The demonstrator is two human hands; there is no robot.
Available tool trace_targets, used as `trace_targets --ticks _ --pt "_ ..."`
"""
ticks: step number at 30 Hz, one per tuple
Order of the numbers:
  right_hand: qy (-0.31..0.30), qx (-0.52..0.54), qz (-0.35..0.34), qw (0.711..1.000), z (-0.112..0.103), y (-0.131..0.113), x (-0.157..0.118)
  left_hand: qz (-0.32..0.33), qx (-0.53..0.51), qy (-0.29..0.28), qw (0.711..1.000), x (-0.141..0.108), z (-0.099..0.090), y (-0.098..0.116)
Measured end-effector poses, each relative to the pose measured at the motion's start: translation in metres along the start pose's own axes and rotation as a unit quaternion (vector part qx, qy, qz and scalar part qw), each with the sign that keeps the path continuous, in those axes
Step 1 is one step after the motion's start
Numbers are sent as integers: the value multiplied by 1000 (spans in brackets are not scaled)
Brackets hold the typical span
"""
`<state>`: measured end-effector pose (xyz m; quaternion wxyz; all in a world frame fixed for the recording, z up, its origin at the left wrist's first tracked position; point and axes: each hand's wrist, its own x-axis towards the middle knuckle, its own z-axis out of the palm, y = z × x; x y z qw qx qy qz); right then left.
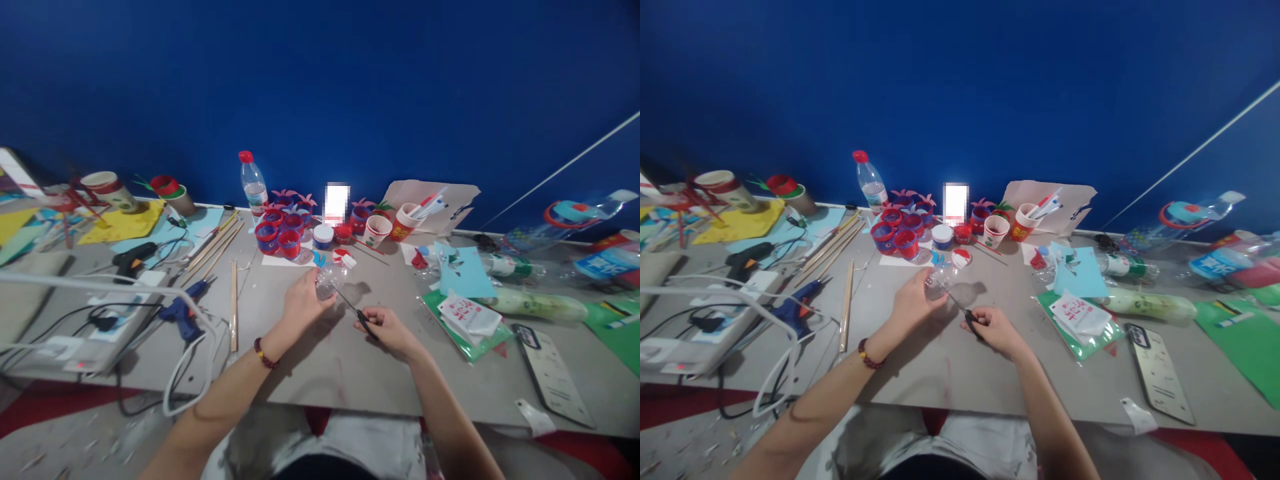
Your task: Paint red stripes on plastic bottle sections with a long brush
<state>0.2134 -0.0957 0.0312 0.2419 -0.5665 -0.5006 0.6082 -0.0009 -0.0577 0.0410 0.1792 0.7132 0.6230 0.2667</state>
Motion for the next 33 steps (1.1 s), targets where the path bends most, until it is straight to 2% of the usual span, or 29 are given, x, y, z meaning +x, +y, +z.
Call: trace_targets --ticks 4,8,19,25,33 --pt "-3 1 -4 1000 3 -3 -2 15 19 -15 1000 -3 3 3" --pt "-2 -14 -15 1000 2 -1 0 30 48 -6 998 -5 7 1" --pt "-10 -34 -37 999 -1 2 2 70 116 57 989 -5 10 -4" --pt "-10 -35 -19 999 -1 0 0 73 128 59 987 -5 9 -4" --pt "-13 -62 -29 998 -3 6 2 73 121 54 989 -6 9 -3"
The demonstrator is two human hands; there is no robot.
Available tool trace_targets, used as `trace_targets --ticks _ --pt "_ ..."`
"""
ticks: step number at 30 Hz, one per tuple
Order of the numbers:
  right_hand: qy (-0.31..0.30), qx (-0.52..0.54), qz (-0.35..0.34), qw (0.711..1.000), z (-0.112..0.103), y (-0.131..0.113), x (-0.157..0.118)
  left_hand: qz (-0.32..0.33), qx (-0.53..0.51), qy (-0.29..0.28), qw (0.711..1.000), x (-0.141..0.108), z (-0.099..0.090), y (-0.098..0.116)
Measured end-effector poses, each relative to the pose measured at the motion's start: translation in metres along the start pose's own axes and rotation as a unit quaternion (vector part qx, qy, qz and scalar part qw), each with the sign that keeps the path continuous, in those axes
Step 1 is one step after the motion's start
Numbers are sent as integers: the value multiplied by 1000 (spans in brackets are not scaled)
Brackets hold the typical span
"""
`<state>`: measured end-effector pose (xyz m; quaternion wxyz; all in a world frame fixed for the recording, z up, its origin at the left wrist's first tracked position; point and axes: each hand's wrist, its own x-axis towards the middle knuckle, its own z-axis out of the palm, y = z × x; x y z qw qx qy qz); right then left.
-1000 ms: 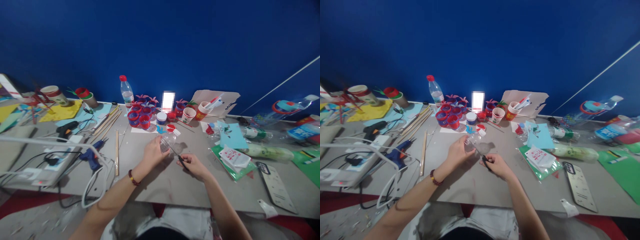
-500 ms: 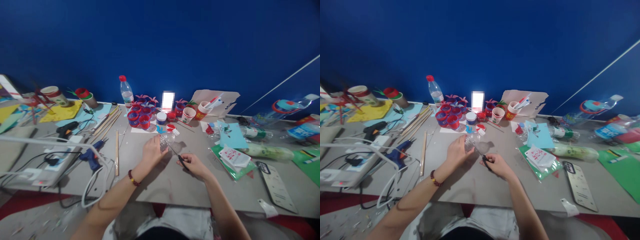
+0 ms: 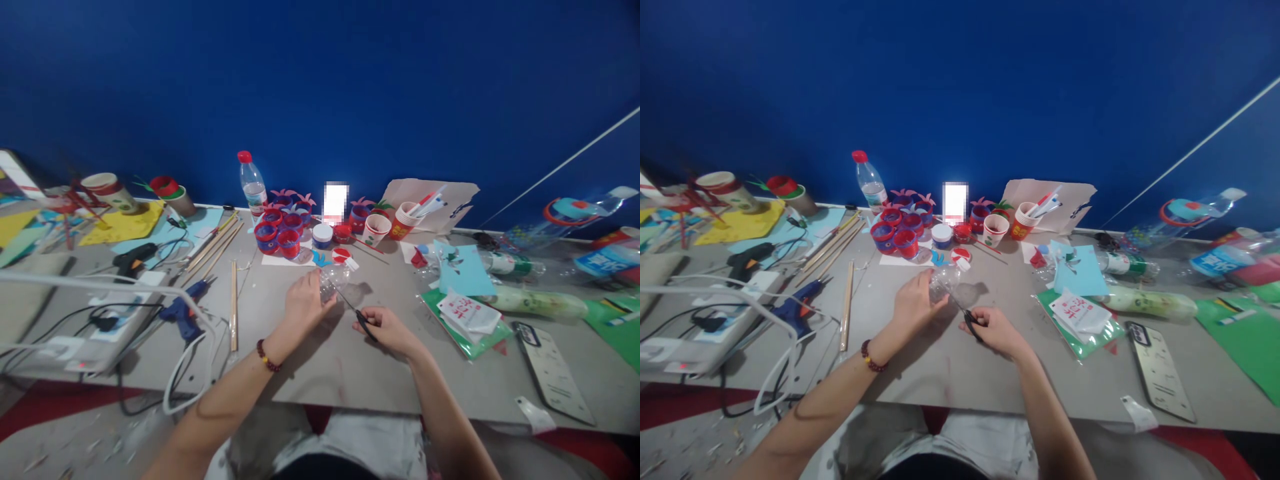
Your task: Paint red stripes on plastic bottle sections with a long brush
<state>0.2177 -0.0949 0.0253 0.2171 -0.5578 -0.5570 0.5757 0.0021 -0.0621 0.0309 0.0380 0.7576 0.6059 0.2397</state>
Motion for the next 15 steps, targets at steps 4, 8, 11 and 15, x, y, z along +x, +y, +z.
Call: trace_targets --ticks 4,8,11,15 --pt "10 0 -17 1000 1 -4 -2 2 7 10 1000 0 1 0" --pt "21 22 -9 999 3 -10 -3 8 15 24 1000 1 3 -2" --pt "25 39 1 999 4 -13 -3 9 19 34 999 2 3 -3" --pt "26 52 8 998 6 -15 -3 13 1 50 999 3 1 -4"
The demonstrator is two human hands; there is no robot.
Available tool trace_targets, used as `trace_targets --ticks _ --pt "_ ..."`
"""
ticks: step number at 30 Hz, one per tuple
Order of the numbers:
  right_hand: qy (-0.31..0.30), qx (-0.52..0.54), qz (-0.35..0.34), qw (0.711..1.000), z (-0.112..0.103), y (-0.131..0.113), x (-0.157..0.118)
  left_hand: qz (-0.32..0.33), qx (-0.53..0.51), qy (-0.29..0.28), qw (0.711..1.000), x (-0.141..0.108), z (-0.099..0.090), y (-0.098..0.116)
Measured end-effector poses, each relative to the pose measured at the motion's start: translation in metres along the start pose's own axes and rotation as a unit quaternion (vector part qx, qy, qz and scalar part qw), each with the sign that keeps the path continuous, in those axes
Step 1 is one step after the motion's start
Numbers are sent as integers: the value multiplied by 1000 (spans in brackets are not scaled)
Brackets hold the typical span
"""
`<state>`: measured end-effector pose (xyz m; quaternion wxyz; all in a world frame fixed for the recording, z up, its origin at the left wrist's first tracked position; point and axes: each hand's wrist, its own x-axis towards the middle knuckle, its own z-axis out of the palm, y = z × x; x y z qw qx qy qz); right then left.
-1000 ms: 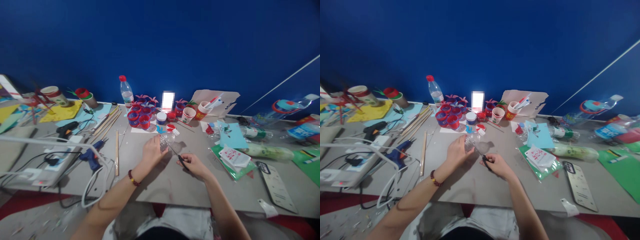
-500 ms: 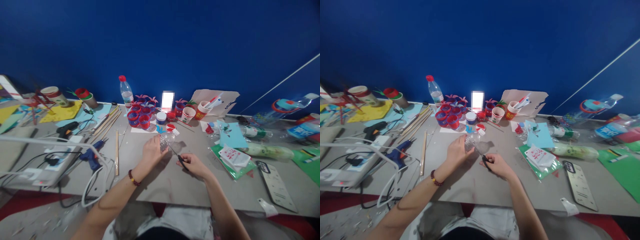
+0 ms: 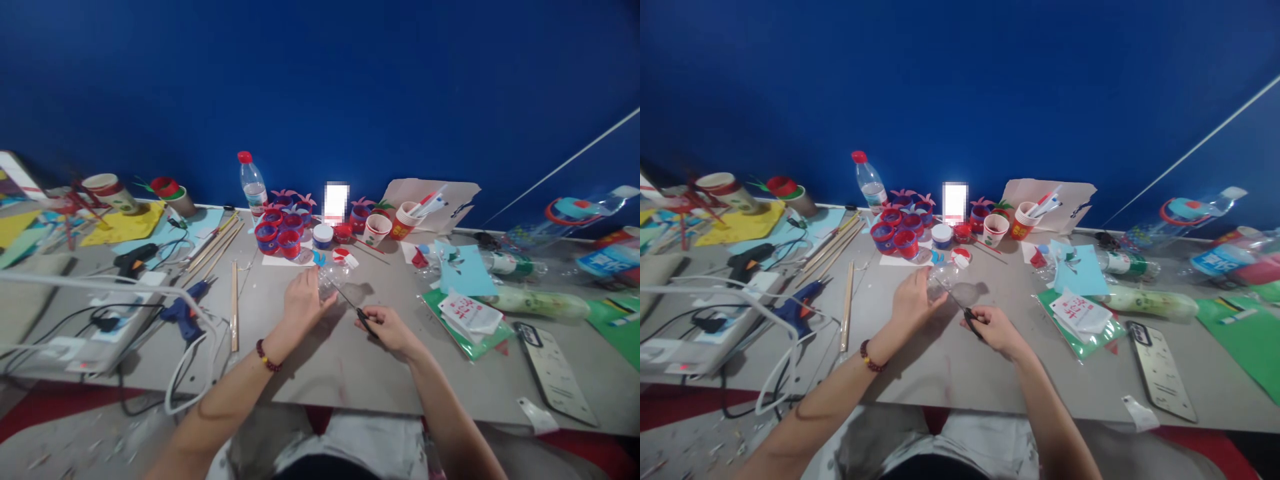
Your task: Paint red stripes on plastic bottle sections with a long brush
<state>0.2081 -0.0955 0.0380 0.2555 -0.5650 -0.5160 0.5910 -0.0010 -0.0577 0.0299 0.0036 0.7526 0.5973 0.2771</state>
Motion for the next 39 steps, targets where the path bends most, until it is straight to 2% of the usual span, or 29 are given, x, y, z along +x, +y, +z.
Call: trace_targets --ticks 3,6,10,15,26,33,39 --pt "2 -1 -6 1000 -1 1 1 23 -38 18 999 2 0 -2" --pt "11 1 -10 1000 -3 2 2 33 -78 10 996 4 1 -5" --pt "11 -4 2 1000 -6 6 1 -9 -103 -45 994 7 -4 -9" --pt "-19 -17 19 1000 -9 12 2 -46 -67 -112 990 12 -16 -7" --pt "-32 -30 -8 999 0 9 0 -66 -75 -94 991 4 -10 3" --pt "-41 -54 -13 998 -2 10 1 -59 -48 -108 991 3 -10 6" --pt "-25 -21 -14 999 2 5 0 -70 -29 -116 990 4 -13 7"
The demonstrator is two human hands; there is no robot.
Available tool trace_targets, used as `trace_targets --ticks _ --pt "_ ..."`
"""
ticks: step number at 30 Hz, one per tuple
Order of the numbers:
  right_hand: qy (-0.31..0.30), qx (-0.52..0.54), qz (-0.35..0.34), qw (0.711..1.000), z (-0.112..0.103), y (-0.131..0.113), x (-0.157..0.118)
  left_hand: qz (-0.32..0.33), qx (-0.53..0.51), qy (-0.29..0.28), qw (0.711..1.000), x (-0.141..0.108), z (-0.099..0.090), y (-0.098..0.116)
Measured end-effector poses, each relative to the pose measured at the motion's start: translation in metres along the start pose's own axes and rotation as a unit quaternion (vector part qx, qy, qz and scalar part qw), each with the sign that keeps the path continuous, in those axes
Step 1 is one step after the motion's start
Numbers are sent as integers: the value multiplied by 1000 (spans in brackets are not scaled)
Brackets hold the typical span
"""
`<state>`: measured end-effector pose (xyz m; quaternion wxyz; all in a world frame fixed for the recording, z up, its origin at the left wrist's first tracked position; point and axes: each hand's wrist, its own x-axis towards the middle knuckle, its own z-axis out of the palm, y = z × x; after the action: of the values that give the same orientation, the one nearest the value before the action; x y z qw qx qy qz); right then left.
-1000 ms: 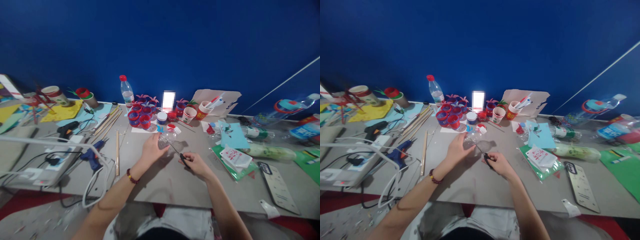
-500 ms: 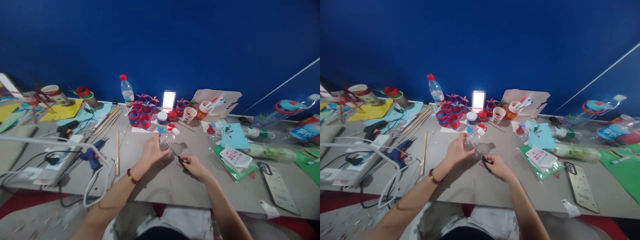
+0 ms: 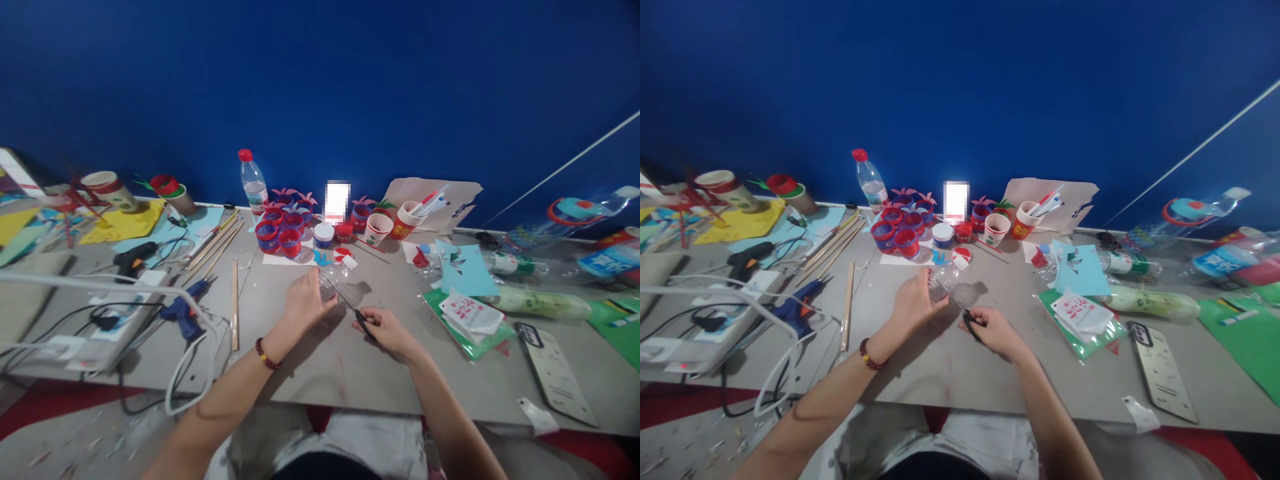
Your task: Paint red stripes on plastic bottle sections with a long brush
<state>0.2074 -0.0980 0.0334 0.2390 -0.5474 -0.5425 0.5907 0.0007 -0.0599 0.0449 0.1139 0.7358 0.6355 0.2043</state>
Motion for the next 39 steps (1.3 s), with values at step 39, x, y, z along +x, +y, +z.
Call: trace_targets --ticks 39 --pt "19 66 15 998 -7 -8 -2 116 2 97 988 0 12 -8"
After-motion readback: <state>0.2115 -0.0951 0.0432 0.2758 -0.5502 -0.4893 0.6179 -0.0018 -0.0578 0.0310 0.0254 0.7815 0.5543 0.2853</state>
